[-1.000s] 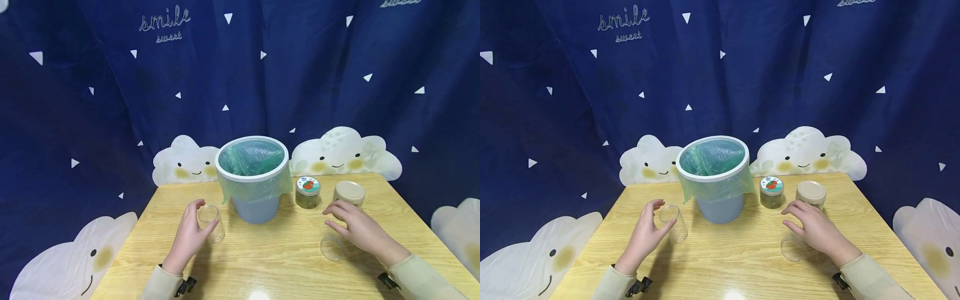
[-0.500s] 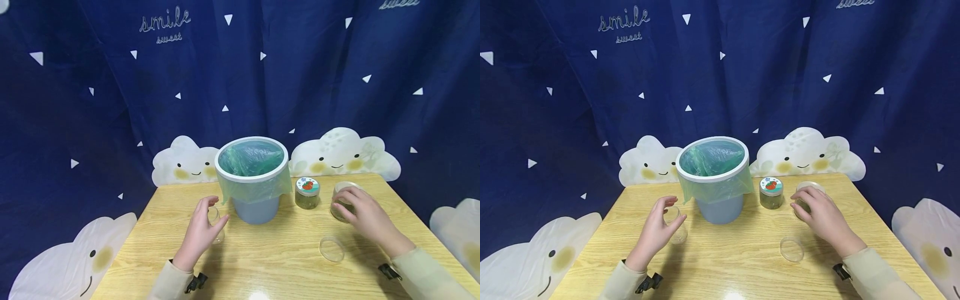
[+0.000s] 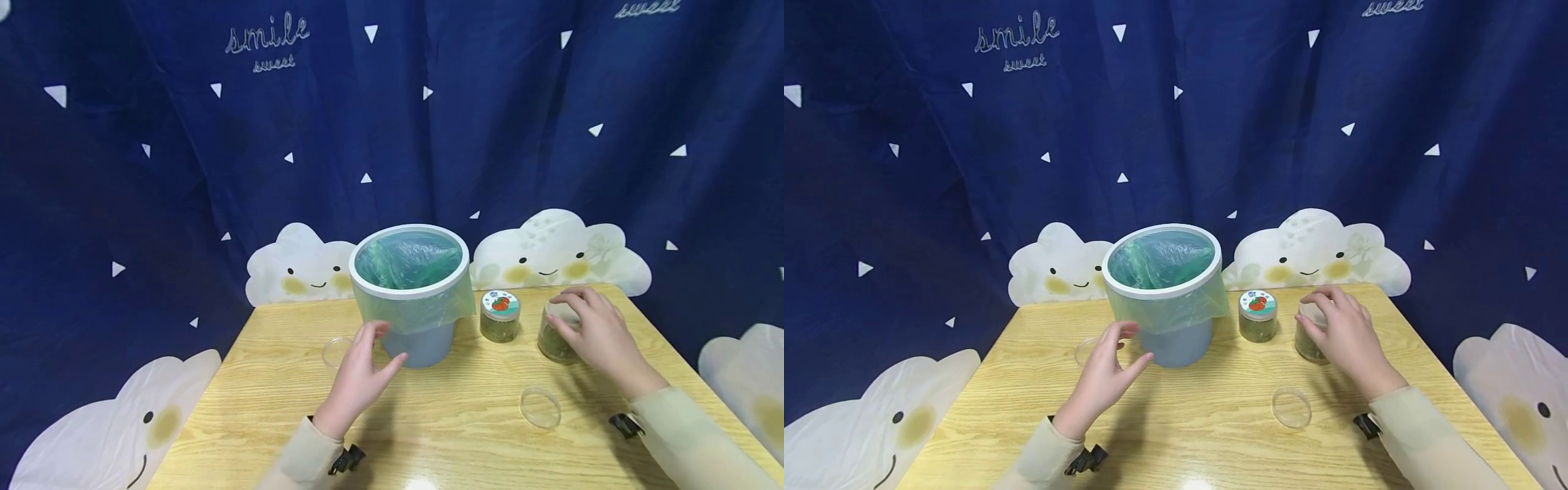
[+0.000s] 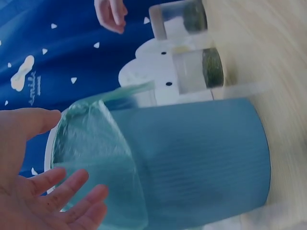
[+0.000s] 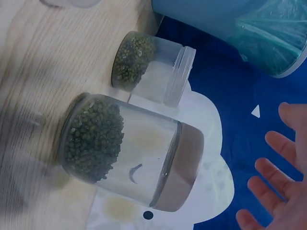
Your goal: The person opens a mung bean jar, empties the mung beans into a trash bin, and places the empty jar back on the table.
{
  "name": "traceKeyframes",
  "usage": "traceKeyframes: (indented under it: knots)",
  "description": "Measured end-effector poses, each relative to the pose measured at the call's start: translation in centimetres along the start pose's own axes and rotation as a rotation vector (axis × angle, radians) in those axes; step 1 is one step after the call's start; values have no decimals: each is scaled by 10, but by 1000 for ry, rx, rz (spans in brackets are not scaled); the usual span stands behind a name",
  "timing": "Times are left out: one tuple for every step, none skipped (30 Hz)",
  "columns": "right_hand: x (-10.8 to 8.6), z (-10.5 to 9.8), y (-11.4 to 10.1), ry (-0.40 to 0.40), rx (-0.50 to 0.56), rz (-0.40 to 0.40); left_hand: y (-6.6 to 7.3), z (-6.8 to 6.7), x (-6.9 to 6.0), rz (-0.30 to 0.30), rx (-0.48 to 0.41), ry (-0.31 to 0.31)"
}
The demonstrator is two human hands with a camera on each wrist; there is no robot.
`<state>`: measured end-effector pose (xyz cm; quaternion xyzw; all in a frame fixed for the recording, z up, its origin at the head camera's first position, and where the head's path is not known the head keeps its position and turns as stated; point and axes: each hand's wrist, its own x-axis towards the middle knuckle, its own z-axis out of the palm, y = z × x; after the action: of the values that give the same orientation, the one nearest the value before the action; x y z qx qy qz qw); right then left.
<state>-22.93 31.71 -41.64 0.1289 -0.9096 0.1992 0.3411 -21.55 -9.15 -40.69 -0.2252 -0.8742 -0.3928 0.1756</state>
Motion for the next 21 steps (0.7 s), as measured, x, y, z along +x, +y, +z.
traceKeyframes:
  knots:
    - [1, 1, 2, -12, -3, 20, 1, 2, 1, 3, 0, -4]
    - [2, 2, 4, -25, -7, 44, 2, 5, 1, 9, -5, -6]
    - [3, 2, 6, -38, -12, 68, 3, 7, 1, 15, -9, -11]
    - [4, 3, 8, -50, -20, 92, 4, 10, 2, 19, -13, -14]
    - [5, 4, 10, -64, -28, 117, 5, 12, 3, 25, -14, -16]
    - [5, 5, 12, -80, -32, 141, 6, 15, 3, 28, -12, -23]
    - [6, 6, 14, -96, -38, 164, 7, 18, 4, 27, -10, -32]
    - [7, 7, 16, -110, -42, 184, 8, 20, 5, 28, -8, -42]
    - [8, 7, 18, -124, -46, 202, 9, 23, 5, 26, -4, -54]
    - [8, 8, 20, -137, -47, 218, 10, 26, 6, 23, 1, -66]
    - [9, 9, 21, -151, -46, 231, 10, 29, 6, 28, 10, -76]
    - [10, 9, 22, -164, -47, 241, 11, 31, 6, 28, 14, -87]
    - [10, 10, 24, -176, -48, 246, 11, 34, 7, 31, 17, -95]
    - [10, 11, 25, -185, -50, 250, 11, 36, 7, 36, 20, -102]
    - [11, 12, 26, -194, -52, 253, 11, 39, 7, 38, 23, -110]
    - [11, 12, 28, -201, -53, 255, 10, 41, 7, 42, 29, -116]
    - [11, 13, 29, -211, -56, 256, 10, 43, 8, 47, 34, -121]
    - [11, 14, 30, -218, -59, 257, 10, 45, 8, 46, 35, -129]
    - [11, 15, 31, -227, -60, 259, 10, 47, 8, 50, 42, -133]
    - [12, 16, 32, -234, -62, 261, 10, 49, 8, 54, 50, -137]
    - [12, 16, 32, -244, -63, 263, 10, 51, 8, 58, 55, -140]
